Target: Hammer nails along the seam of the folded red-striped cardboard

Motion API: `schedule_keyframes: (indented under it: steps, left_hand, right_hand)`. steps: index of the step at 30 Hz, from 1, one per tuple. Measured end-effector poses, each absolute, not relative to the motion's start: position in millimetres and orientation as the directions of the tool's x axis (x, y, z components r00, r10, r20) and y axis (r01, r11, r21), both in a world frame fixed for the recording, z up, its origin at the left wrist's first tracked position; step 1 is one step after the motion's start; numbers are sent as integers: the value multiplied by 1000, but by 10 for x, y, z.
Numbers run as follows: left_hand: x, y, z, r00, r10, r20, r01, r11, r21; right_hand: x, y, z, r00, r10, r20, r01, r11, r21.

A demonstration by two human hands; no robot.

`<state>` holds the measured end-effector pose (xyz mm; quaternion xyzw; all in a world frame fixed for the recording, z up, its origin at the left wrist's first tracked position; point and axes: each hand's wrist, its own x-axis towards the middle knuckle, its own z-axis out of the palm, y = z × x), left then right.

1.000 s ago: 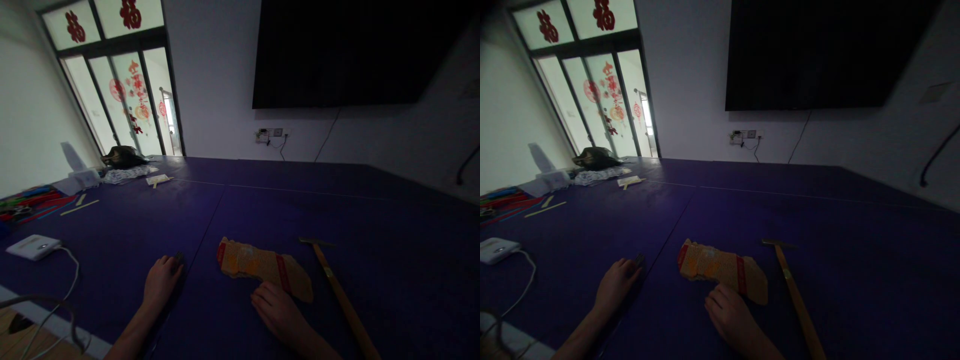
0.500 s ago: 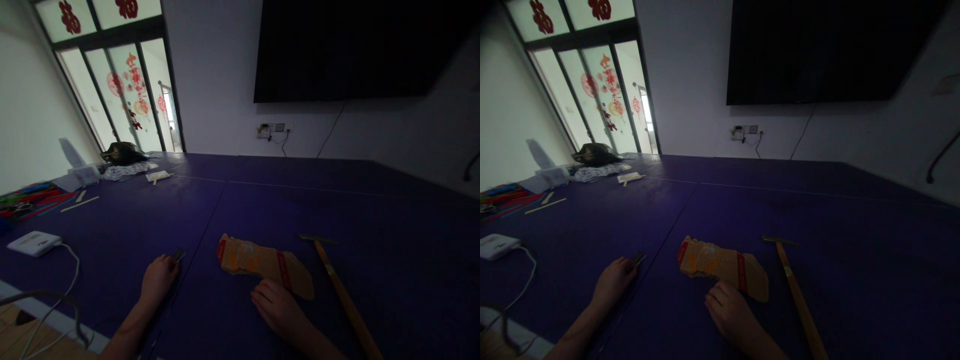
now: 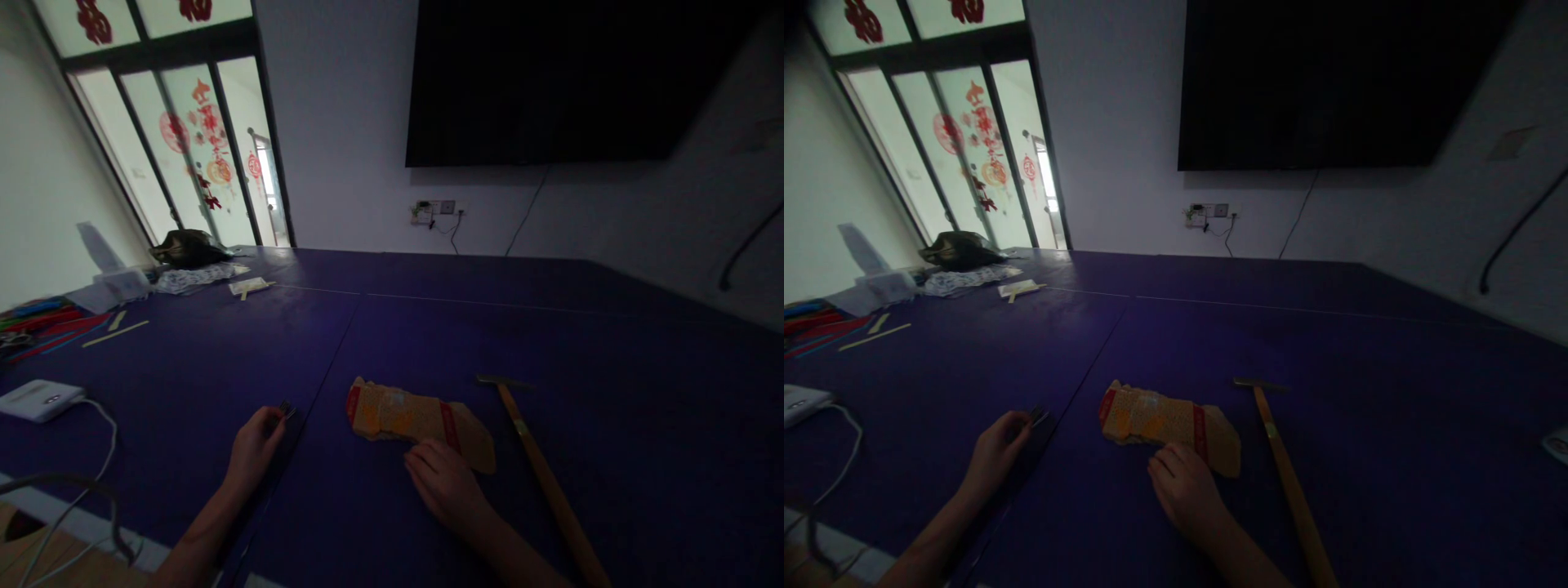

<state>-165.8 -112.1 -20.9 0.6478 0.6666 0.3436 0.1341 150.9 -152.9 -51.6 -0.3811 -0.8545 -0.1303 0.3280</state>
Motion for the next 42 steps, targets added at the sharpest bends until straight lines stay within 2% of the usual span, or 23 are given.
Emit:
schedule_keyframes:
  steps: [6,12,16,19,23,30,42]
  left_hand:
    - [-1486,-1027,-100,-100,959,265,520,-176,836]
    - [-860,-820,124,157,950,269,396,-310,864]
    - [-269,-659,112,361,879,310,264,-415,871]
    - [115,-572,-28,459,850,257,212,-386,898]
    - [367,-512,-277,482,854,195,262,-353,898]
    - [396,-523,-424,536,826,172,438,-447,780]
    - [488,-535,-437,506,846,170,489,-443,751]
  right_hand:
    - [1684,-1408,-528,-322,644,694,871,488,-48]
    - [1723,-1335,-558,-281,737,615,907,413,-80]
    - [1716,-1318,-583,-250,783,569,914,385,-128]
    - [1716,-1327,-549,-242,804,543,908,384,-165]
    - [1734,-1336,-504,-226,825,518,900,380,-213]
    - [1866,-1271,-522,-98,864,495,915,274,-296]
    - [1861,-1304,-500,-101,874,475,927,255,-274]
